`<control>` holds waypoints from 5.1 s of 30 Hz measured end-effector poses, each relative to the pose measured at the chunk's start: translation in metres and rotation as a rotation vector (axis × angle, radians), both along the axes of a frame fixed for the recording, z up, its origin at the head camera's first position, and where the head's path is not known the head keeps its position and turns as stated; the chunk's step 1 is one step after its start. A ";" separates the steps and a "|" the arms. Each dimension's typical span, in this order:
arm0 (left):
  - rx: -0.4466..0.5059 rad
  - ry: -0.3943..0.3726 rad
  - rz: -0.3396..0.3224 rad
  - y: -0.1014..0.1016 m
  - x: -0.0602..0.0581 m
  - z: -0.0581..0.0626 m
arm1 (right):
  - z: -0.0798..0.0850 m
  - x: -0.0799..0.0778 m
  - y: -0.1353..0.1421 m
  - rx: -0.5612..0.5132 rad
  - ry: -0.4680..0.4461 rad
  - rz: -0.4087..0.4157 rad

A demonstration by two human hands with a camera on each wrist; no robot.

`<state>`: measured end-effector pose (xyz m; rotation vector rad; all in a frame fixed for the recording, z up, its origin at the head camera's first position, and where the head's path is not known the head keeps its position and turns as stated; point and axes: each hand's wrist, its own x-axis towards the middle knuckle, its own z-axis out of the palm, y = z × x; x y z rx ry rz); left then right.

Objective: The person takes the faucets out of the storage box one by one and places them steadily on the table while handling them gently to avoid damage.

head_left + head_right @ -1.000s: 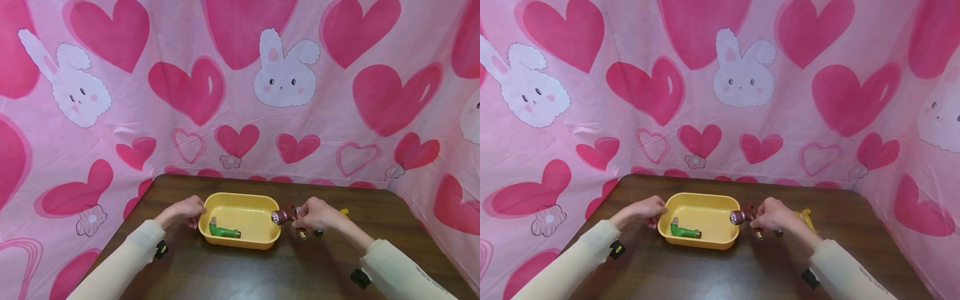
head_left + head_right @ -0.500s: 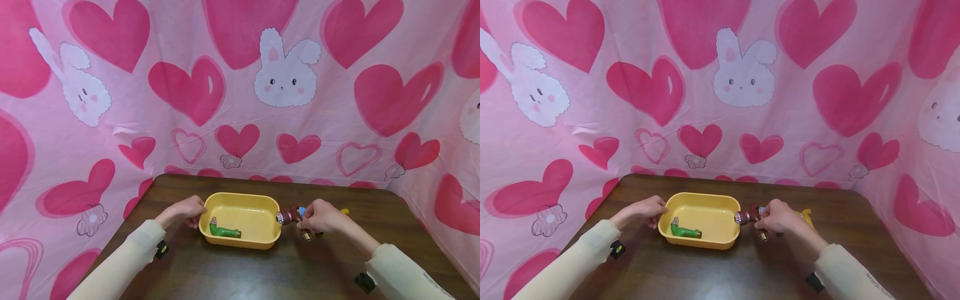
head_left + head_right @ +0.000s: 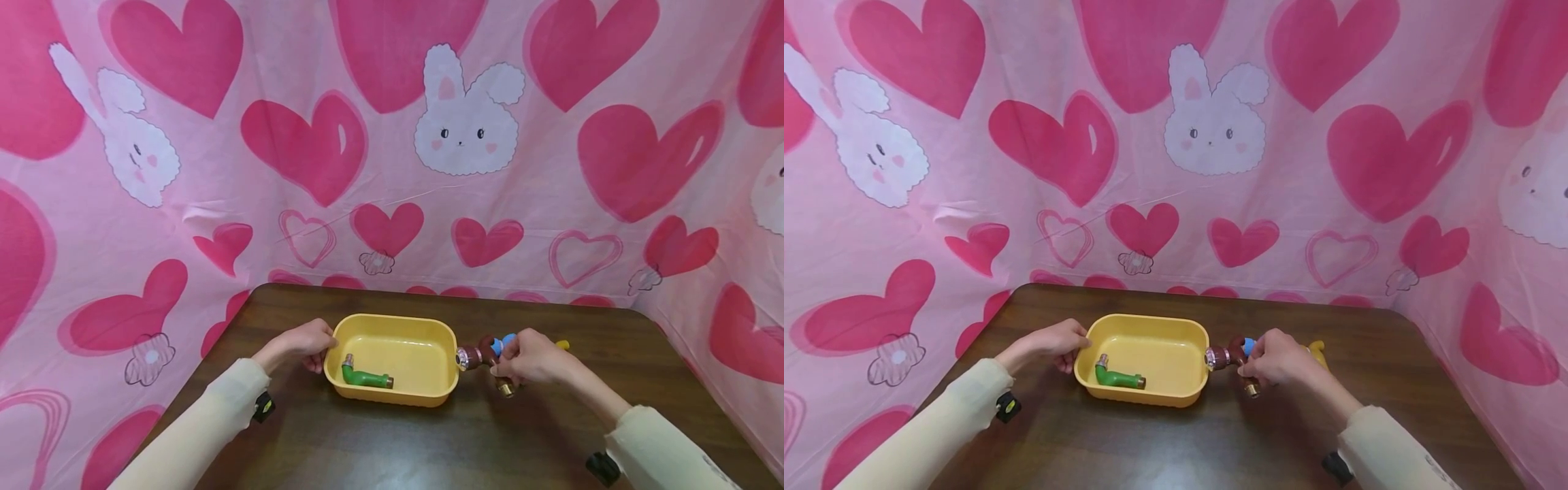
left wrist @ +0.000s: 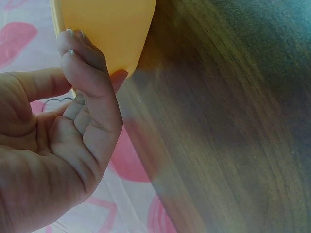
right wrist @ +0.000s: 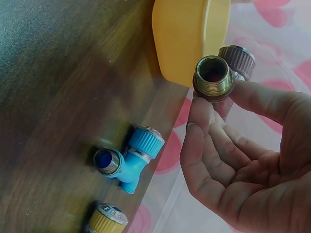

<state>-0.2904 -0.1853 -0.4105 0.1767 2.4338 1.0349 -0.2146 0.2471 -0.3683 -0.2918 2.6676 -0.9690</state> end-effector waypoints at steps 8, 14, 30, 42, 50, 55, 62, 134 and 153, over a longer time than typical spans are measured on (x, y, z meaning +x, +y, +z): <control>0.011 -0.003 0.003 0.000 0.000 0.000 | -0.004 0.002 0.005 0.020 0.007 0.001; 0.012 -0.003 0.002 -0.001 -0.001 -0.001 | -0.008 0.006 0.009 0.014 0.001 0.007; 0.012 0.003 -0.003 0.000 -0.001 -0.002 | -0.028 0.014 0.022 0.008 0.073 0.042; 0.010 0.008 0.004 0.001 0.001 -0.005 | -0.041 0.022 0.035 -0.065 -0.016 0.005; 0.008 0.008 0.000 0.000 -0.001 -0.006 | -0.046 0.029 0.040 -0.069 -0.042 -0.042; 0.002 0.007 -0.002 0.000 0.000 -0.005 | -0.047 0.032 0.041 -0.055 -0.041 -0.047; -0.006 0.013 -0.004 0.000 -0.001 -0.007 | -0.049 0.035 0.043 -0.052 -0.059 -0.067; -0.015 0.005 0.007 0.001 0.001 -0.005 | -0.078 0.051 0.062 -0.124 -0.206 -0.108; -0.016 0.030 -0.028 0.000 0.000 -0.005 | -0.085 0.048 0.067 -0.149 -0.223 -0.065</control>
